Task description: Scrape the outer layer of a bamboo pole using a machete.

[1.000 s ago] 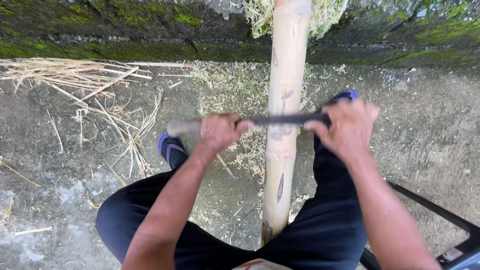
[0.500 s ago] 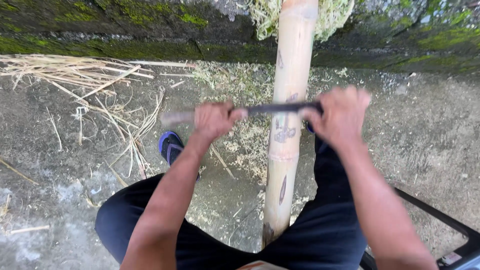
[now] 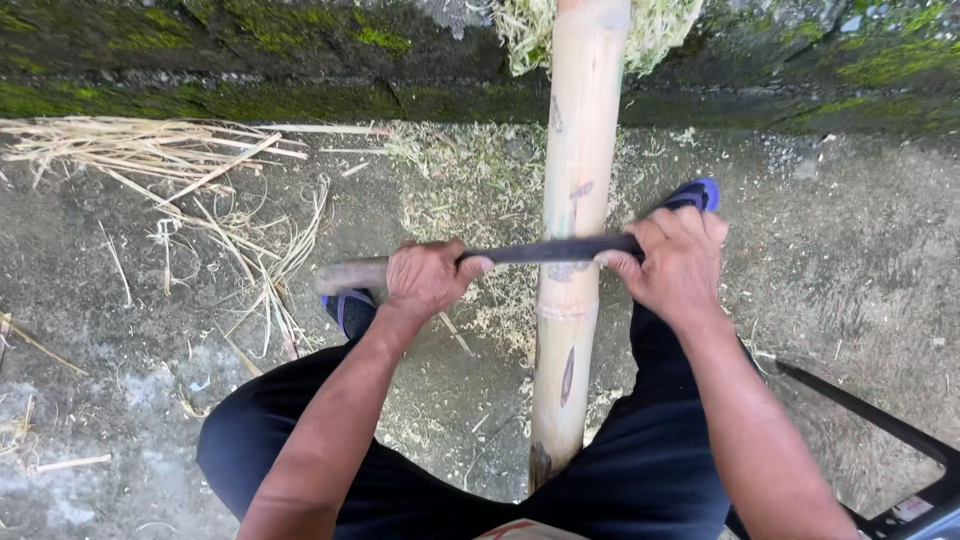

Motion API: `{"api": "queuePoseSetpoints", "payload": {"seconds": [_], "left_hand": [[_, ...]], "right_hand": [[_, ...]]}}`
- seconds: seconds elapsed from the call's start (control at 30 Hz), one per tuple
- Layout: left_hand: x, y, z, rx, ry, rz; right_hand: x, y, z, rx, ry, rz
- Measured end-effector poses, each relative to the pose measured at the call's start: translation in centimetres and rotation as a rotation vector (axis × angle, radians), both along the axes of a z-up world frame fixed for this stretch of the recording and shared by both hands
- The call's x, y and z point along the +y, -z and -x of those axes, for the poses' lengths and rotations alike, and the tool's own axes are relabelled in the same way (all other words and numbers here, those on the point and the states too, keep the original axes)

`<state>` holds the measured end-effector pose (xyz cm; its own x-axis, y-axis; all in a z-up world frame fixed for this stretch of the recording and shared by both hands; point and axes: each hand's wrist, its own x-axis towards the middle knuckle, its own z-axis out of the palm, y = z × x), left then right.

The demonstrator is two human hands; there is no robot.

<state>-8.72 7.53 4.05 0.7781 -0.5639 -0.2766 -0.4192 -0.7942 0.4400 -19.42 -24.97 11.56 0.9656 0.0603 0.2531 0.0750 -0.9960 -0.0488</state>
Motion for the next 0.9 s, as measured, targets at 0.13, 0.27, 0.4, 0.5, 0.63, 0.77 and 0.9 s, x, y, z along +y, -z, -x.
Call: {"api": "queuePoseSetpoints", "payload": {"seconds": [0.13,0.27,0.4,0.5,0.63,0.77,0.9], "left_hand": [[-3.5,0.7,-5.7,-0.192,-0.027,0.02],[-6.7,-1.6,-9.9,-0.223,-0.134,0.063],[-4.0,0.0,-3.7,0.069,-0.076,0.059],[0.1,4.0,4.9,0.128,0.067,-0.001],[-0.3,5.8,4.1,0.161,0.04,0.071],[-4.1,4.8,-3.5,0.154,-0.15,0.143],[-8.1,4.1,-10.5,0.02,-0.235,0.277]], "right_hand": [[-1.9,-3.9,-6.8,0.121,0.054,0.115],[-4.8,-4.2,-10.6,-0.066,0.013,0.138],[1.0,-7.1,-4.1,0.107,0.103,0.105],[4.7,-5.0,5.2,0.115,0.106,0.106],[4.5,-5.6,3.8,0.114,0.099,0.117],[0.8,-6.8,-4.9,0.158,0.072,0.18],[-2.8,-7.1,-11.9,-0.05,-0.015,0.389]]}}
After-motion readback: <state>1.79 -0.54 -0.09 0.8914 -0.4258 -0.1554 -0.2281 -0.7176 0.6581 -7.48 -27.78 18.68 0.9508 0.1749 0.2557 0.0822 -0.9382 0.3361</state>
